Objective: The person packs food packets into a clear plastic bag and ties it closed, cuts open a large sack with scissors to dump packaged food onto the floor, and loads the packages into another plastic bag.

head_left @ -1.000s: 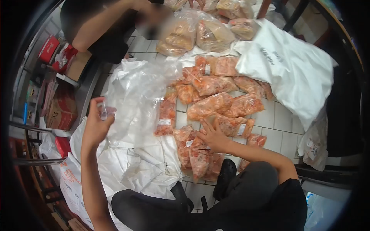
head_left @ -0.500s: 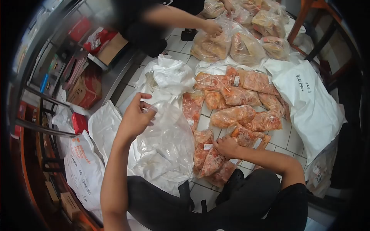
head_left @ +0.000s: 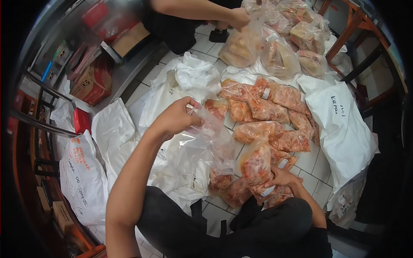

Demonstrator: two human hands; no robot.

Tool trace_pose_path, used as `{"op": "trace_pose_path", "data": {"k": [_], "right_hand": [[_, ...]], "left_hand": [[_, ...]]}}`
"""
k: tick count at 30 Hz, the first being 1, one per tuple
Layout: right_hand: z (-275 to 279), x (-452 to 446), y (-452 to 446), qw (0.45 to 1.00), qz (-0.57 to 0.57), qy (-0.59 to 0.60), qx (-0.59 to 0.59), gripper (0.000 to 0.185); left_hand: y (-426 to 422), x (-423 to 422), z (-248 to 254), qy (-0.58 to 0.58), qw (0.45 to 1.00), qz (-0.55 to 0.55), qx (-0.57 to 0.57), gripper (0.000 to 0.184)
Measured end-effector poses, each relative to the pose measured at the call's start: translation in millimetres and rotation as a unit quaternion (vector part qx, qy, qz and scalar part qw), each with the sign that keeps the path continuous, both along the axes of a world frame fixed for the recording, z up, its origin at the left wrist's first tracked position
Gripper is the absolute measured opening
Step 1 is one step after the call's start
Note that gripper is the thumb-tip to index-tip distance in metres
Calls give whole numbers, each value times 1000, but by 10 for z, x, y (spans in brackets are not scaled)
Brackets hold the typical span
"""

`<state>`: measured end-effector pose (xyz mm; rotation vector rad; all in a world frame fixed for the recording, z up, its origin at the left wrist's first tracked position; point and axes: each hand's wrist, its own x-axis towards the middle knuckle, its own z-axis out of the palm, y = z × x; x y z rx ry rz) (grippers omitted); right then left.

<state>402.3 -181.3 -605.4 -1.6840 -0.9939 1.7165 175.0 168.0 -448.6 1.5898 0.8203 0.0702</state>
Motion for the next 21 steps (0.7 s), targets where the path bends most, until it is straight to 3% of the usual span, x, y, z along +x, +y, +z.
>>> {"op": "trace_pose_path", "data": {"k": [4, 6, 9, 10, 12, 16, 18, 19, 20, 21], "right_hand": [[536, 56, 137, 995, 14, 80, 64, 103], [680, 45, 393, 985, 120, 105, 69, 104], [710, -199, 828, 977, 168, 125, 30, 104], [486, -296, 888, 977, 169, 125, 32, 104], [-125, -513, 971, 986, 128, 101, 18, 100], [-39, -707, 1059, 984, 49, 168, -25, 84], [-290, -738, 1041, 927, -147, 342, -58, 63], [-417, -758, 1047, 874, -221, 431, -47, 56], [-412, -745, 1082, 871, -226, 434, -45, 56], [-397, -689, 1141, 832, -262, 489, -10, 58]], "left_hand": [[-117, 183, 102, 18, 999, -8, -47, 33], [-212, 296, 165, 50, 998, -35, -1, 29], [-442, 380, 319, 37, 994, -95, 28, 26], [-507, 385, 316, 37, 994, -95, 30, 26], [-635, 343, 293, 38, 975, -203, 85, 27], [-859, 141, -80, -4, 945, -305, 117, 27], [-918, 92, 22, 145, 913, -382, -9, 26], [-955, 42, -52, 148, 911, -386, -8, 26], [-990, -16, -158, 149, 923, -354, -31, 24], [-996, -45, -242, 150, 933, -323, -54, 24]]}}
